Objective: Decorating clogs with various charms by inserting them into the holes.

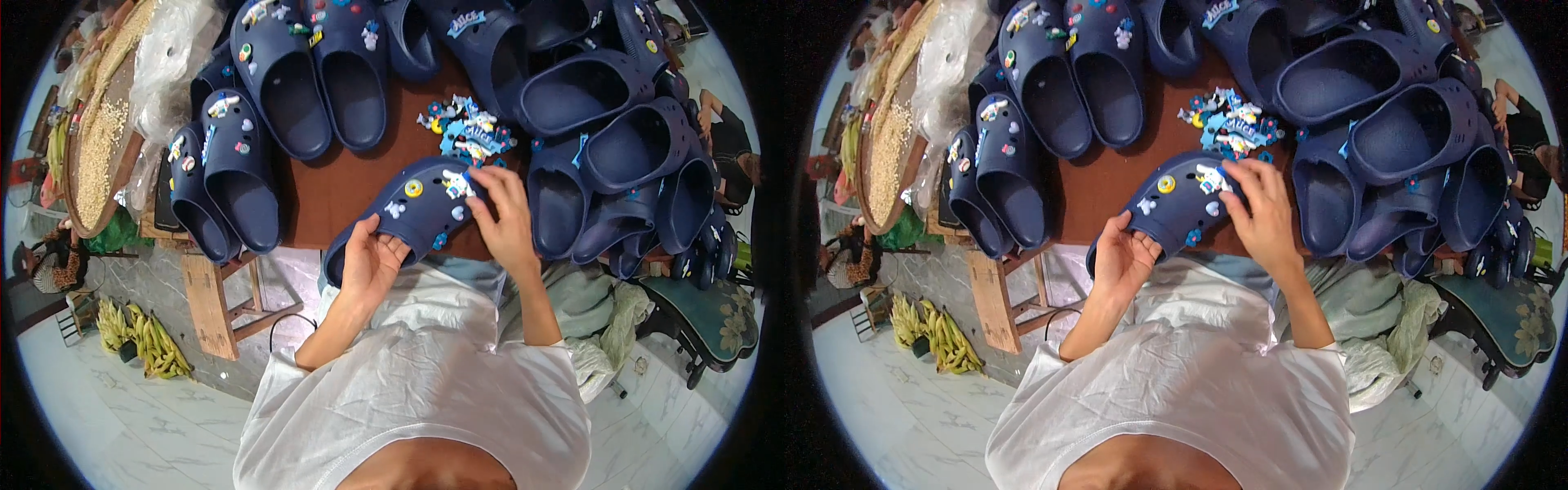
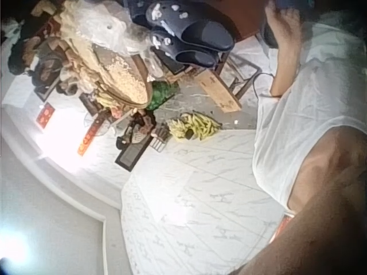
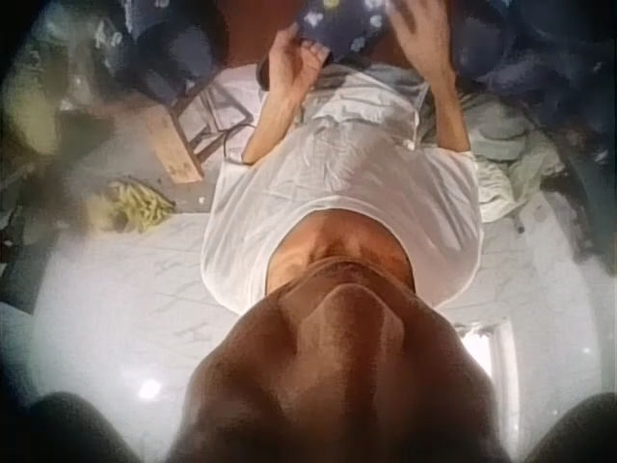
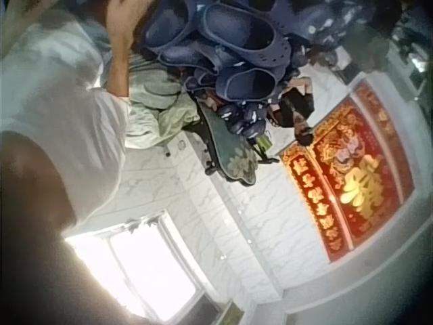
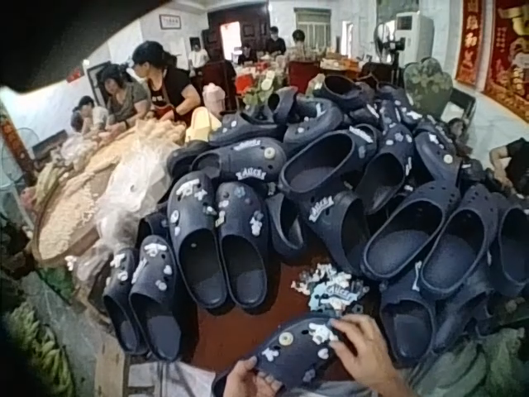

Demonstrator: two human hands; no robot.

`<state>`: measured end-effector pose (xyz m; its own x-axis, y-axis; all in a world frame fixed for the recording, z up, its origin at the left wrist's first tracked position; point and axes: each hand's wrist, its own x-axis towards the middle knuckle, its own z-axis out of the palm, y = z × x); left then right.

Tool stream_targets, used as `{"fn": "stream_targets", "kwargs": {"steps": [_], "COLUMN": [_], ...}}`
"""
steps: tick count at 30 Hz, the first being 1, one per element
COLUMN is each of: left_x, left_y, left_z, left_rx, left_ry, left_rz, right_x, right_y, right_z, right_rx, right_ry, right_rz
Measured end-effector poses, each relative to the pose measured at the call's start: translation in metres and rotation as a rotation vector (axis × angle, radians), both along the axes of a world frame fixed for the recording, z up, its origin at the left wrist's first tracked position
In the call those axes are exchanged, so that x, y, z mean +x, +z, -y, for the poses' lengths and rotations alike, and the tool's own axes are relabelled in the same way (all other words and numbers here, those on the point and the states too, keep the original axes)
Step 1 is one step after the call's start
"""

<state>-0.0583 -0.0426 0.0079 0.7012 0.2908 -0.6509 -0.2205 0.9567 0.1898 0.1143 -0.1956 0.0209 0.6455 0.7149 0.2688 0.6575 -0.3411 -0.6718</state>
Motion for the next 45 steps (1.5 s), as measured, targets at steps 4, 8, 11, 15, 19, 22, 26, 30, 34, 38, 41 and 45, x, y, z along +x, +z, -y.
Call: {"fn": "stream_targets", "kwargs": {"steps": [4,8,11,15,19,22,26,30,34,38,41,45], "left_x": [-0.007,-0.021,-0.019,-0.02,-0.015,-0.015,-0.009,0.003,0.024,0.035,0.025,0.005], "left_y": [-0.011,-0.013,0.008,-0.009,-0.004,0.007,0.037,0.062,0.077,0.088,0.088,0.084], "left_z": [0.0,0.007,0.015,0.024,0.022,0.019,0.014,0.015,0.021,0.015,0.004,-0.018], "left_rx": [-0.006,0.336,0.768,1.178,1.19,1.127,0.961,0.868,0.84,0.913,1.064,1.736], "left_ry": [-0.037,-0.253,-0.542,-0.59,-0.538,-0.445,-0.303,-0.23,-0.09,-0.02,-0.064,0.114], "left_rz": [0.114,0.046,-0.028,-0.069,-0.064,-0.041,0.029,0.033,0.099,0.199,0.222,-0.047], "right_x": [0.0,-0.003,-0.004,-0.004,-0.014,-0.032,-0.072,-0.105,-0.116,-0.109,-0.092,-0.062], "right_y": [-0.013,-0.007,-0.008,-0.01,-0.007,-0.011,-0.027,-0.033,-0.029,-0.031,-0.015,0.017], "right_z": [-0.01,-0.012,-0.009,-0.005,0.004,0.013,0.023,0.015,-0.006,-0.018,-0.031,-0.045], "right_rx": [-0.004,-0.013,-0.013,0.032,0.168,0.28,0.399,0.256,0.126,0.259,0.383,0.478], "right_ry": [0.019,0.014,0.006,0.004,-0.121,-0.187,-0.16,0.106,0.227,0.234,0.297,0.353], "right_rz": [0.02,-0.035,-0.039,-0.046,-0.11,-0.107,-0.265,-0.487,-0.495,-0.651,-0.722,-0.915]}}
